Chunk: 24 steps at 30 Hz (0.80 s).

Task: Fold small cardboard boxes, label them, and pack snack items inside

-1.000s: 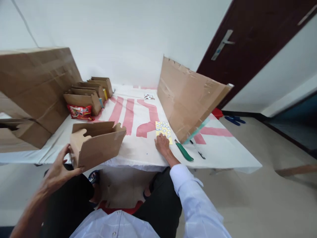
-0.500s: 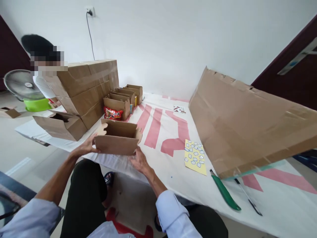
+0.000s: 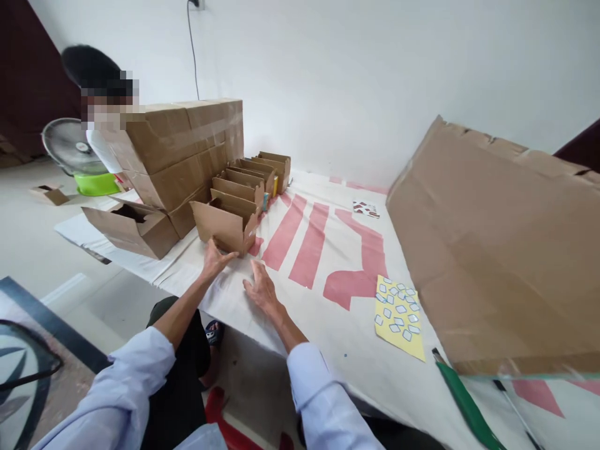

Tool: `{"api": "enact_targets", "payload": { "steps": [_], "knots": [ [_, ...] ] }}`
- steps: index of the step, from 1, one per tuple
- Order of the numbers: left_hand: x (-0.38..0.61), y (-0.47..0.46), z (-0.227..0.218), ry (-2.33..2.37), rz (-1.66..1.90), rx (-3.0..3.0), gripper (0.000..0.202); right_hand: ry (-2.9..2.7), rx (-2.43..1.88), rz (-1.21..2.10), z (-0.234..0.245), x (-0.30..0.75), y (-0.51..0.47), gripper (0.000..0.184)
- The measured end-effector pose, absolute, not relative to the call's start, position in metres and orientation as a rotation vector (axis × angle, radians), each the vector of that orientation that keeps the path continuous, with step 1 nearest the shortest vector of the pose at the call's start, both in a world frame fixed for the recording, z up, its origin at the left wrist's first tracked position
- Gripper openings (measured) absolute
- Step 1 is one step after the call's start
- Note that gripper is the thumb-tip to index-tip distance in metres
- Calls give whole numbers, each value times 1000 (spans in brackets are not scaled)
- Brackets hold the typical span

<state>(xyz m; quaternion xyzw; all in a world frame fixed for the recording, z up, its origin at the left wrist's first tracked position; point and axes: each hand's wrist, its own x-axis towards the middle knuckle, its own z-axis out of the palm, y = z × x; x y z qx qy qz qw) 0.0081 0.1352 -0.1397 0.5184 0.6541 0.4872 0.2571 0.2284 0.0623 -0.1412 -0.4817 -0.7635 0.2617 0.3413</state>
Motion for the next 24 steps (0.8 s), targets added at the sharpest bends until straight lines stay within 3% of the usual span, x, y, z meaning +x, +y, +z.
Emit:
{"api": "enact_targets", "payload": {
  "steps": [3, 9, 24],
  "knots": [
    [31, 152, -132, 1917, 1322, 1252, 131, -2062, -1197, 506, -149, 260, 16, 57],
    [32, 183, -128, 1908, 1383, 1170, 133, -2113, -1181, 223, -162, 313, -51, 36],
    [14, 246, -119, 1765, 1444, 1371, 93, -2049, -1222, 241, -156, 315, -58, 25]
  ]
}}
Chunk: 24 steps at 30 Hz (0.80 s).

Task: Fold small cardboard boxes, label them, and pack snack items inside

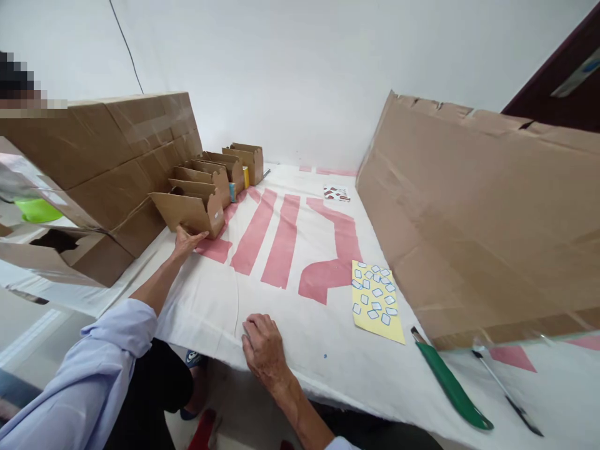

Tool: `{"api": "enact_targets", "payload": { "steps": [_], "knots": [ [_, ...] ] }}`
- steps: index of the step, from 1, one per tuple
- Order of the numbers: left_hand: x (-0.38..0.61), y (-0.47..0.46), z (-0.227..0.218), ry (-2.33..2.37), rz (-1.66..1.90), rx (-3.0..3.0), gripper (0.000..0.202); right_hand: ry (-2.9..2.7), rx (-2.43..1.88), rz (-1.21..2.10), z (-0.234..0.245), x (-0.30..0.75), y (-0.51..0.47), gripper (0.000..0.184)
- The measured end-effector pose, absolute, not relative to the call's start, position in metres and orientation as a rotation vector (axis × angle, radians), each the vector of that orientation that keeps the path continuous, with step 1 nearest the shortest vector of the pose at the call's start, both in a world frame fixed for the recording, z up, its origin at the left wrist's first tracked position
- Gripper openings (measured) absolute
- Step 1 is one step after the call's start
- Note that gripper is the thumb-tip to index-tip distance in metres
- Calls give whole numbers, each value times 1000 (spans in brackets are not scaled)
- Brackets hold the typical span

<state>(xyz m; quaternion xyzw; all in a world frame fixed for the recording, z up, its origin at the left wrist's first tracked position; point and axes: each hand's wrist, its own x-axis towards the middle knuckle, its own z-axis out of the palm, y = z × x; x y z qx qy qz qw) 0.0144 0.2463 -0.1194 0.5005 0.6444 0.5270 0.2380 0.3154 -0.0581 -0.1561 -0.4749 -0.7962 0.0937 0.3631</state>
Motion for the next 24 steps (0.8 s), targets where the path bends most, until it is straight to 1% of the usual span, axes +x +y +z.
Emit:
{"api": "enact_targets", "payload": {
  "steps": [3, 10, 15, 20, 24],
  "knots": [
    [13, 252, -119, 1794, 1432, 1367, 92, -2049, -1235, 260, -155, 315, -59, 24],
    [13, 254, -120, 1863, 1393, 1383, 96, -2048, -1256, 265, -153, 315, -60, 24],
    [15, 245, -125, 1934, 1240, 1379, 91, -2033, -1210, 265, -153, 319, -61, 26],
    [22, 231, -122, 1860, 1274, 1469, 75, -1992, -1164, 237, -151, 328, -66, 30],
    [24, 227, -115, 1864, 1342, 1419, 79, -2000, -1117, 215, -154, 333, -65, 32]
  ]
}}
